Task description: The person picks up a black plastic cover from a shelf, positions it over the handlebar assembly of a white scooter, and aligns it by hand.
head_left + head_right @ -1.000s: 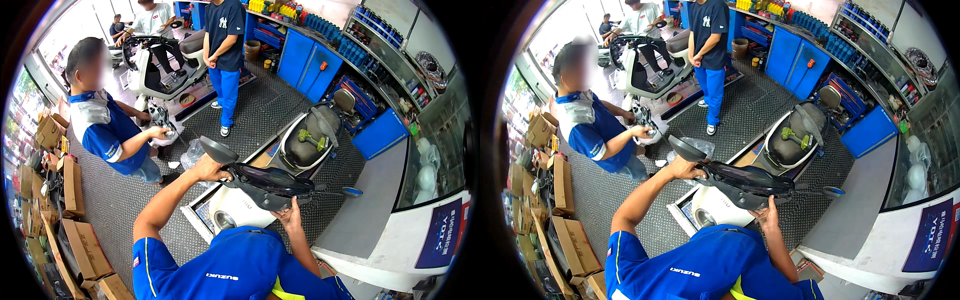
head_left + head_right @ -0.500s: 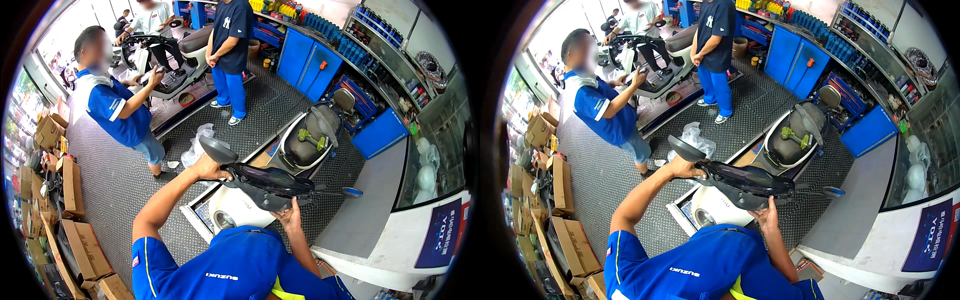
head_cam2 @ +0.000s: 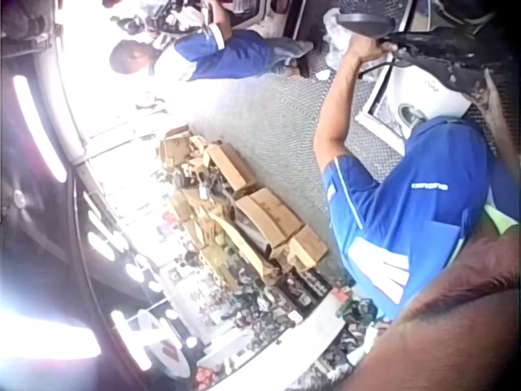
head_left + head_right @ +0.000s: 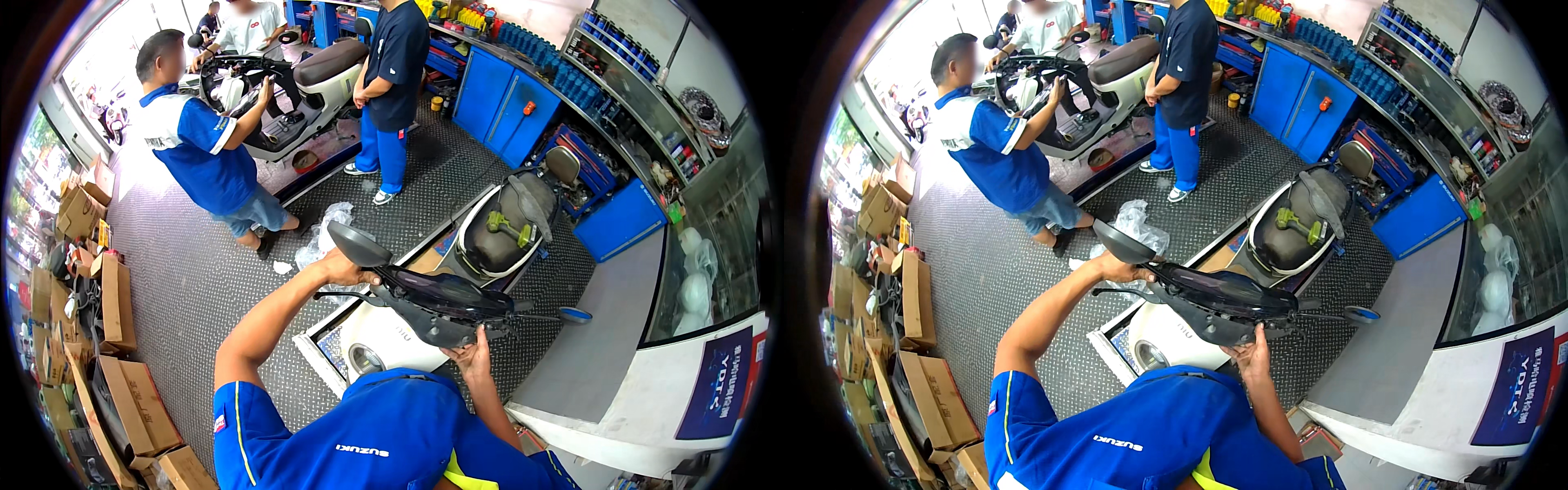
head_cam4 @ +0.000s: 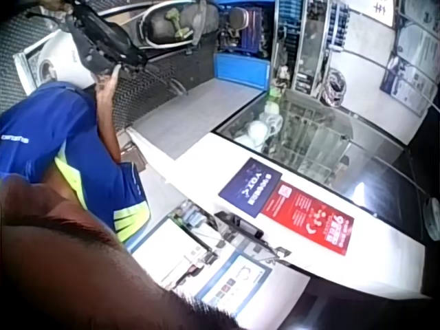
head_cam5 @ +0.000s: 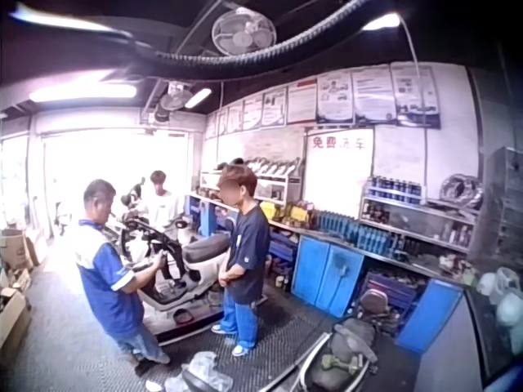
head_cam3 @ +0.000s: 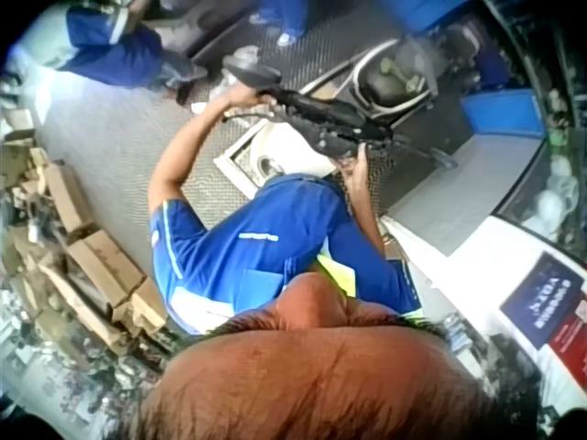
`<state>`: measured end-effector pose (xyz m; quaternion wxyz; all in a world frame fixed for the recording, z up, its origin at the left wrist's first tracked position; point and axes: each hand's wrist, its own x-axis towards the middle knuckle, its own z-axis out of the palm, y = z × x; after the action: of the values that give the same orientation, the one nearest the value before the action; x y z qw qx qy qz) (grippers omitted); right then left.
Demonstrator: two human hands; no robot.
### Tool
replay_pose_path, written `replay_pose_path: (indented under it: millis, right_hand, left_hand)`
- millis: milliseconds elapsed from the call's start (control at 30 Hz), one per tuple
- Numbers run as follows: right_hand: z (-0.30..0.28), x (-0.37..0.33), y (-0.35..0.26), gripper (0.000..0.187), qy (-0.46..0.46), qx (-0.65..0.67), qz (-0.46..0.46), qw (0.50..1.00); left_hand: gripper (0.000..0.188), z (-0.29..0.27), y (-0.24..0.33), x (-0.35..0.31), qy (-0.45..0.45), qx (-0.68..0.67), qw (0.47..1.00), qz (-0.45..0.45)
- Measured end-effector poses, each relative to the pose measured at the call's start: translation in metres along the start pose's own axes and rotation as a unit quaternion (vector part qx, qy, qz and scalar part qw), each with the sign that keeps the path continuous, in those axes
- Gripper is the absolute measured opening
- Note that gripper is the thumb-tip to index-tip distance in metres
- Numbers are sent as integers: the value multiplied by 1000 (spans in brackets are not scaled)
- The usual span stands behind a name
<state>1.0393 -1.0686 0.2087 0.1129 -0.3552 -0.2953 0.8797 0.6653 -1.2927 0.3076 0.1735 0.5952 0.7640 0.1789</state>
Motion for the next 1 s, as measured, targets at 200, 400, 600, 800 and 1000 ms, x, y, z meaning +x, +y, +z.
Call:
replay_pose_path:
  millis: [200, 400, 600, 800, 1000]
  right_hand:
    - [9, -17, -3, 68, -7, -9, -17, 1000]
    - [5, 1, -7, 70, 5, -5, 16, 1000]
    - [6, 10, -14, 70, 15, -9, -9, 1000]
    - [2, 13, -15, 74, -10, -9, -16, 1000]
    - [16, -3, -10, 78, 49, -35, -6, 998]
  left_hand:
    - [69, 0, 1, 0, 0, 19, 1000, 4]
    - [69, 10, -12, 4, 10, -73, 997, 22]
    - [68, 0, -6, 9, -31, -120, 992, -4]
    - [72, 6, -8, 5, -17, -43, 999, 1]
    - [73, 20, -25, 7, -34, -58, 997, -40]
